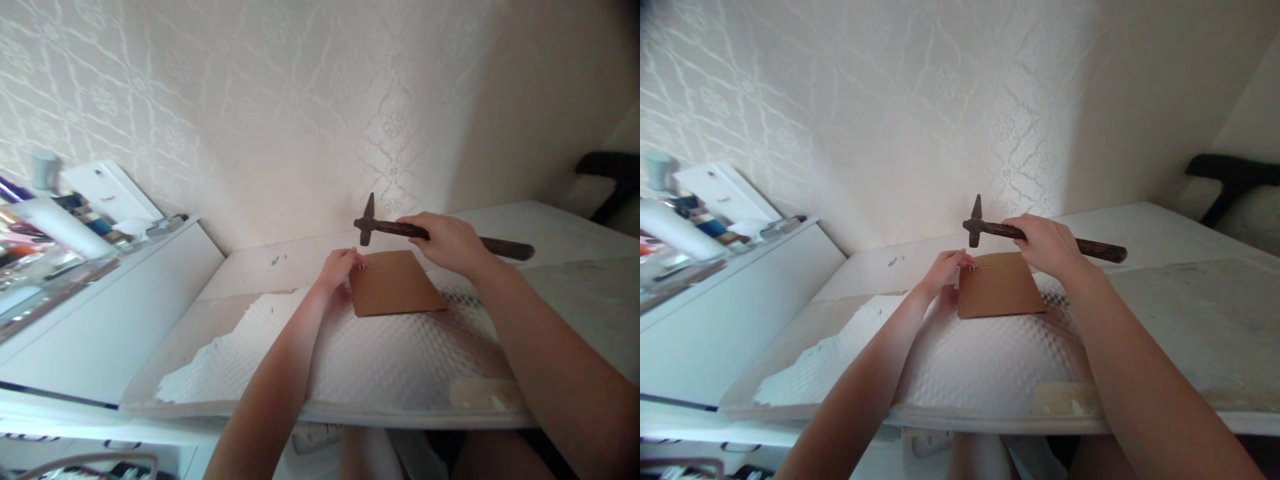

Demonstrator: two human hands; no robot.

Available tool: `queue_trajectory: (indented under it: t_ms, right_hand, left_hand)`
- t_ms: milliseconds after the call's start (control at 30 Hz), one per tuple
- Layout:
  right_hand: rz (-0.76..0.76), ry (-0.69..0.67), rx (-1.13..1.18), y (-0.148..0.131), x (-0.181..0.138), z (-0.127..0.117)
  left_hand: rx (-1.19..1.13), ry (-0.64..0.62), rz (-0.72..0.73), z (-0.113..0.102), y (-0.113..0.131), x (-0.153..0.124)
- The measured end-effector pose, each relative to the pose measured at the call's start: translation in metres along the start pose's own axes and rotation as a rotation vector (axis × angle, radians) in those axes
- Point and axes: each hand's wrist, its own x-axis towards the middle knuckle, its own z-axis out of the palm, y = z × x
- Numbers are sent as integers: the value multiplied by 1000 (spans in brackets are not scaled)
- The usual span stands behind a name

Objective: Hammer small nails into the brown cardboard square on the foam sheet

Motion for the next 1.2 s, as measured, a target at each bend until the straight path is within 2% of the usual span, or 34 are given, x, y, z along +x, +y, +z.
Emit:
queue_trajectory:
  t_ms: [300,600,800,967,1200]
  right_hand:
    - [-51,-73,11,-4,1,-6]
    - [-76,-139,9,-3,2,-6]
    - [-54,-91,-21,-5,1,-9]
    - [-59,-141,-9,-4,1,-9]
    - [-67,-130,12,-4,2,-8]
  left_hand:
    - [-52,50,-59,0,2,-1]
    - [-64,39,-36,1,0,1]
    - [-74,42,-53,1,2,0]
    - [-67,45,-43,2,1,0]
    - [-37,48,-38,1,-1,3]
